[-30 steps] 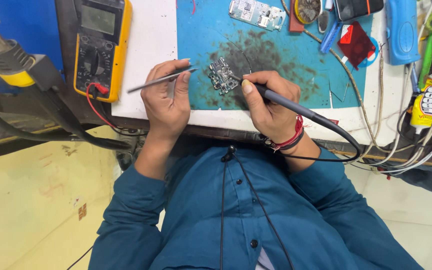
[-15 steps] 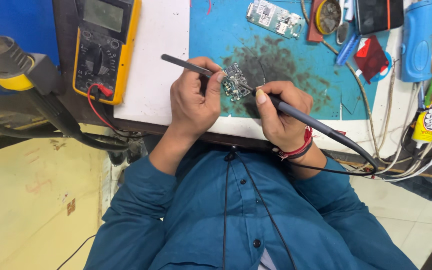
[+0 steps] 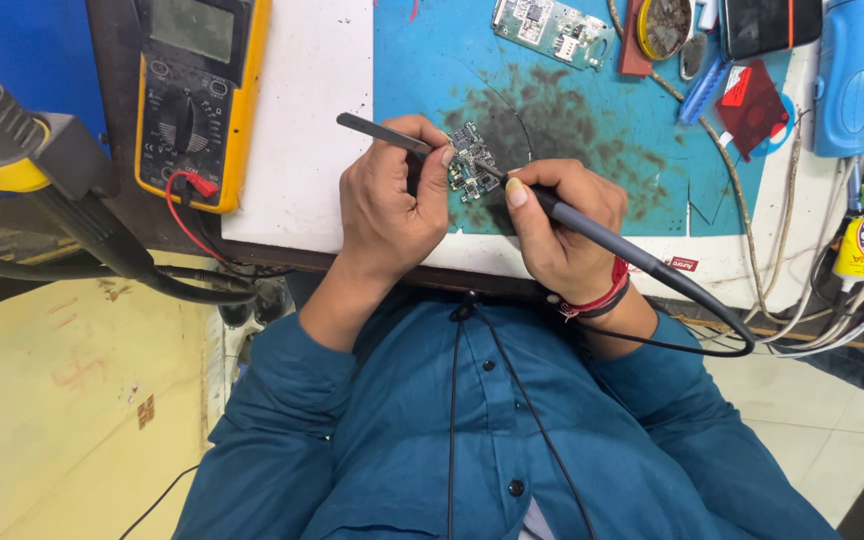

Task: The person solders a small circuit board on a workbench, holding the board with one hand while applying a soldering iron to its components. They use a small metal tool in the other hand to steady and position parts on the board as they work.

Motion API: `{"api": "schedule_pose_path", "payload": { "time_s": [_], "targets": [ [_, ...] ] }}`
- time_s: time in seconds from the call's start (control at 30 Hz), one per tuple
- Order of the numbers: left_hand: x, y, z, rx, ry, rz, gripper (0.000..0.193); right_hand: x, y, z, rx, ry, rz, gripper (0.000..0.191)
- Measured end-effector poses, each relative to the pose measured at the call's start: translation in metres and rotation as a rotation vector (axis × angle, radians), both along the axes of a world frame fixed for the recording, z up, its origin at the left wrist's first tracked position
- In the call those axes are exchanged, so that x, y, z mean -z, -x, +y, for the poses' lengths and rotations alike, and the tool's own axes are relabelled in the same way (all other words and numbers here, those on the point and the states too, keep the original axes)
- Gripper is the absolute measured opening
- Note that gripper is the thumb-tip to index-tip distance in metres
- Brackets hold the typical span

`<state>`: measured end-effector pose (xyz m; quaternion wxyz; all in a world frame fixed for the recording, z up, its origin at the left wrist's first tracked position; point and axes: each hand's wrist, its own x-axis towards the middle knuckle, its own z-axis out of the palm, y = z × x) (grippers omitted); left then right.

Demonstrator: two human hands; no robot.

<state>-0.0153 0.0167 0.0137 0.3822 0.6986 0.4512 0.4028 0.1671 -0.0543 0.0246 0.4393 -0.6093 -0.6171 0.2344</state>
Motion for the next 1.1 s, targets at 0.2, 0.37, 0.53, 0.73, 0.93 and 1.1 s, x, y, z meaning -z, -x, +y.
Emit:
{"api": "schedule_pose_path", "payload": {
  "time_s": [0.2, 0.37, 0.53, 0.73, 0.93, 1.1],
  "targets": [
    [0.0004, 0.0002, -0.0005, -0.002, 0.000, -0.004, 0.010, -0.0008, 0.0006, 0.0013, -0.018, -0.015, 0.008, 0.006],
    [0.0001, -0.0003, -0.0005, 0.000, -0.008, -0.005, 0.010, -0.0008, 0.0001, 0.0011, -0.017, -0.014, -0.005, 0.006],
    [0.0005, -0.0002, 0.0001, 0.002, -0.012, -0.005, 0.010, -0.0003, -0.0001, 0.0008, -0.016, -0.004, -0.002, 0.005],
    [-0.0001, 0.0003, -0.0006, 0.005, -0.013, 0.002, 0.010, 0.0000, 0.0008, 0.0012, -0.018, -0.023, -0.008, 0.006],
    [-0.0004, 0.0002, -0.0006, 0.007, -0.003, -0.002, 0.010, -0.0004, 0.0004, 0.0010, -0.018, -0.018, -0.009, 0.005],
    [-0.0005, 0.0001, -0.0005, 0.006, -0.013, 0.001, 0.009, 0.0001, 0.0007, 0.0015, -0.011, -0.027, -0.027, 0.005]
  ]
}}
